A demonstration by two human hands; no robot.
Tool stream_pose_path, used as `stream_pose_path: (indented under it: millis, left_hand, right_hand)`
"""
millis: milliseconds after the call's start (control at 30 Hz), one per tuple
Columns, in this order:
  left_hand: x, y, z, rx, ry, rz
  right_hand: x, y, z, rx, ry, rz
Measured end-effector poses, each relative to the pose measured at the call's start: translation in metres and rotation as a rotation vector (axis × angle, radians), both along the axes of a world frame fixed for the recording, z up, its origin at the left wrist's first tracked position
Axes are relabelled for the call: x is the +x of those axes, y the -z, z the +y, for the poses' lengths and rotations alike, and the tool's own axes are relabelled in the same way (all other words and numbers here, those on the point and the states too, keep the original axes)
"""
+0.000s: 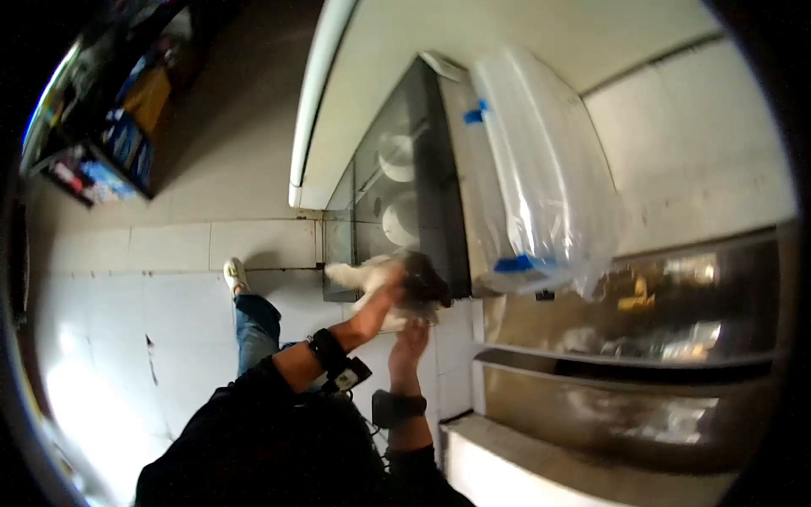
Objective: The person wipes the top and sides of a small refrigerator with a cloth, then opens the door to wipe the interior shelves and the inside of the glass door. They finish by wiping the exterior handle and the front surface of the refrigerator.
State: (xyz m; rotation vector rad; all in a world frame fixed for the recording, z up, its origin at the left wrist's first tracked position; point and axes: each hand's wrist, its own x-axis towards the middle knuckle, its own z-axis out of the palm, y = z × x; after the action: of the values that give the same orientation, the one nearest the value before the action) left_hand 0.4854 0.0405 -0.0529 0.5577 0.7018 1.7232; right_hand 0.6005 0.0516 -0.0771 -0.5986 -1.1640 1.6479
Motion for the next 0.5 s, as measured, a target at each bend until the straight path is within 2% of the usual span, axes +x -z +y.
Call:
stream_pose_path:
  millis: [33, 67, 100, 133, 200, 267, 300, 333, 400, 500]
  left_hand:
    - [-0.004, -0.029, -0.005, 0.034, -0.025, 0.14]
    - [-0.008, -0.039, -0.007, 0.061, -0.021, 0.329]
    - [-0.009, -0.041, -0.005, 0.06, -0.052, 0.397]
    - [-0.009, -0.04, -0.005, 0.055, -0.073, 0.466]
    - [-0.001, -0.004, 0.006, 0.004, -0.117, 0.434]
    - [0.007, 0.03, 0.012, -0.037, -0.132, 0.403]
    - [0.01, 0.044, 0.016, -0.054, -0.162, 0.349]
    - [0.011, 0.051, 0.018, -0.07, -0.195, 0.296]
    - [0.008, 0.049, 0.016, -0.109, -0.176, 0.317]
    - [0.005, 0.06, 0.017, -0.081, -0.169, 0.327]
  right_hand:
    - [0.001, -0.01, 0.004, -0.081, 0.045, 0.042]
    - [0.003, -0.019, 0.009, -0.165, 0.098, 0.083]
    - [-0.006, -0.034, 0.007, -0.103, 0.047, 0.002]
    - [-0.014, -0.044, 0.004, -0.044, 0.002, -0.076]
    - [-0.016, -0.028, 0.0, -0.08, 0.002, -0.089]
    - [-0.008, 0.006, 0.002, -0.056, 0.085, -0.331]
    - [-0.006, 0.021, 0.004, 0.349, 0.135, -0.804]
    - [-0.014, 0.024, -0.002, 0.37, 0.17, -0.899]
    - [-0.024, 0.047, -0.005, 0.141, 0.218, -0.403]
    - [-0.024, 0.069, 0.002, -0.01, 0.193, -0.323]
